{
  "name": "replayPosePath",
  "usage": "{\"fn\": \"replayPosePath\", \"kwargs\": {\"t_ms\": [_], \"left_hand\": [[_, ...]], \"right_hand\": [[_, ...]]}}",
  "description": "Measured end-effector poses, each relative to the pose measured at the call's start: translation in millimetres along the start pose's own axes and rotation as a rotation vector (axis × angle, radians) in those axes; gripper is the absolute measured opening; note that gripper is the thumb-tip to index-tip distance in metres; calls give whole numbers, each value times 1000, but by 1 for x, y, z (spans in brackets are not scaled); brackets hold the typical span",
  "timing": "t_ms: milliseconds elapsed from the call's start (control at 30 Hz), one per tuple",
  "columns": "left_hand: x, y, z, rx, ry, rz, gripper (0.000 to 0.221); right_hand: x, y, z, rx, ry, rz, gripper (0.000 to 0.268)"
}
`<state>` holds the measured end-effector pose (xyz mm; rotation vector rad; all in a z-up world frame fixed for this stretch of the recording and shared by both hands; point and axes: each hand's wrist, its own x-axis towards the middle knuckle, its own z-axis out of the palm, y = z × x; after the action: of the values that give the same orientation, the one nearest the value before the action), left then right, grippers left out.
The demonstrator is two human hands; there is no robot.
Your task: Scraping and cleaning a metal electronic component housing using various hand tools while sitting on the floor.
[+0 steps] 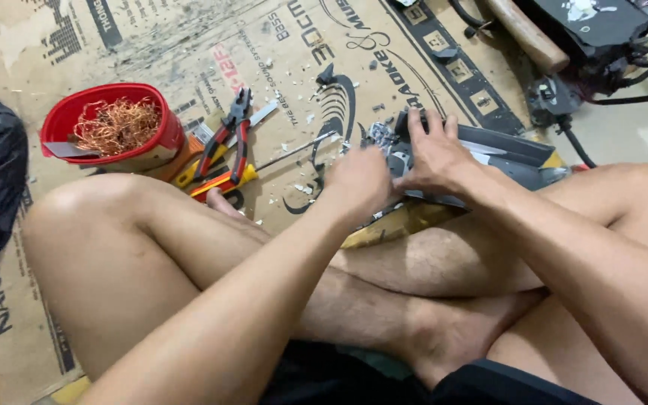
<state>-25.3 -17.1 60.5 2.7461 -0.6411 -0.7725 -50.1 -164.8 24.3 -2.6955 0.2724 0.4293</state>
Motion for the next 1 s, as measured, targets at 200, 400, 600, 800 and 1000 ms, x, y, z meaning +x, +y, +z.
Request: {"fn": "replayPosePath", "kwargs": {"t_ms": [200,400,600,800,1000], "left_hand": [[-13,-7,12,-23,-62,-121,39],[-9,-18,45,-17,71,72,33],[37,1,31,2,88,-35,30],[-31,-22,29,-139,-68,-66,30],[-40,-28,27,-306,-6,-89,33]], "right_hand": [[-14,-17,-17,20,-14,7,123],[-13,-15,-13,-37,14,-16,124],[34,30,29,-95,18,-36,139],[-1,-4,-6,-17,-38,-14,136],[-4,-4,-6,-26,-44,-4,136]]}}
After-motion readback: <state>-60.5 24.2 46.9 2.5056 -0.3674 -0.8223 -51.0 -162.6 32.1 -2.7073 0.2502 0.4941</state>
